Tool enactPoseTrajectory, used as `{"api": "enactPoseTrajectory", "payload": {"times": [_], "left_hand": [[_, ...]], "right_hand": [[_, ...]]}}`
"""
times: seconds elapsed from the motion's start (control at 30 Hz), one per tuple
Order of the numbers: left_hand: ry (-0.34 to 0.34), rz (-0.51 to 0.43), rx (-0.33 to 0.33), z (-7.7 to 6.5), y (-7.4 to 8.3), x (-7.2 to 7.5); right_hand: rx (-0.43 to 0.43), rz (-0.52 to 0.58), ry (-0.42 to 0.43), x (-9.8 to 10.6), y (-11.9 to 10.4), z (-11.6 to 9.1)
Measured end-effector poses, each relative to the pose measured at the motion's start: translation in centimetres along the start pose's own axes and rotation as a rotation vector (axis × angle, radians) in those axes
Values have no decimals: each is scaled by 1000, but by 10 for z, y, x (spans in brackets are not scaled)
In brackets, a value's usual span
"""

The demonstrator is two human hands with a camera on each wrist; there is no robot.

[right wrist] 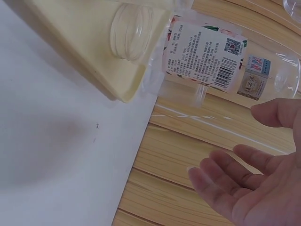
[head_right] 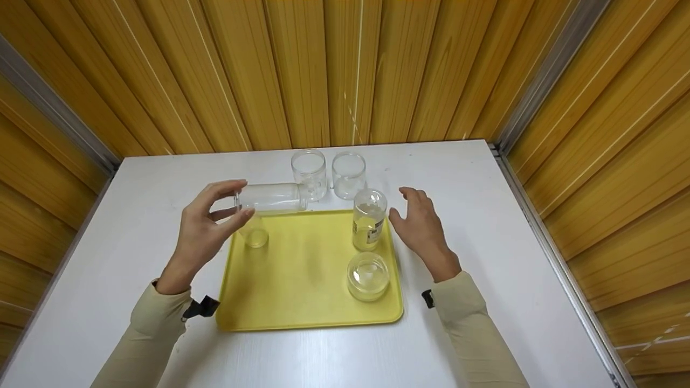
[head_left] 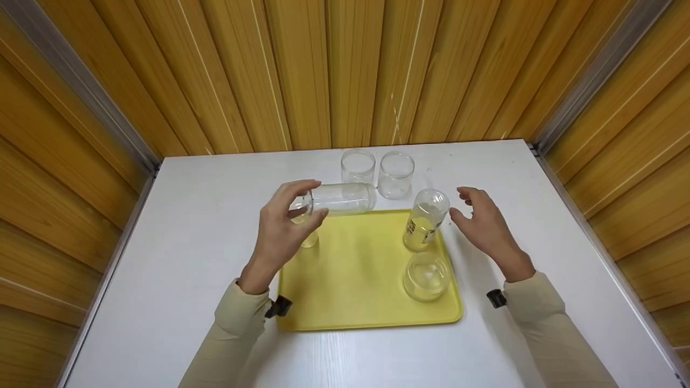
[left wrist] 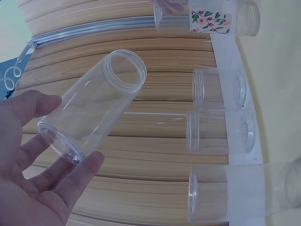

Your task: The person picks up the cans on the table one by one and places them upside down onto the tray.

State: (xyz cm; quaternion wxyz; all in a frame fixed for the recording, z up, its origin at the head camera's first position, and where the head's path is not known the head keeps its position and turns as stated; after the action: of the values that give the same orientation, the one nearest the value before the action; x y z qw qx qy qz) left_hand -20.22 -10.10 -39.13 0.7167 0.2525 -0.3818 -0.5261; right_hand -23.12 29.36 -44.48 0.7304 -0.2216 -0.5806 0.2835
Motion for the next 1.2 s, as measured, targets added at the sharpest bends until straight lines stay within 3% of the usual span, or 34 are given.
{"api": "enactPoseTrajectory", "payload": {"times": [0.8, 1.2], "left_hand": [[-47, 54, -7, 3, 2, 12], [-67, 90, -28, 3, 3, 16]], "right_hand": [[9, -163, -88, -27, 19, -4], [-27, -203, -155, -36, 32, -5]]}}
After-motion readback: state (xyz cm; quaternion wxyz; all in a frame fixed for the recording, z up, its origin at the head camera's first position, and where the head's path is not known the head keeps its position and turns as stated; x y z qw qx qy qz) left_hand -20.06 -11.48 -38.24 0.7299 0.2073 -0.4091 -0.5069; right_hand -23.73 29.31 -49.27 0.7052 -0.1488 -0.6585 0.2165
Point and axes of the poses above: each hand's wrist, its own z-axis towards the middle knuckle, its own x-axis out of the back of the hand, y = z × x, the point moved 4 cm from there along z, towards the middle knuckle, and after that the axes turned 5 degrees about y, right-handed, at the moved point
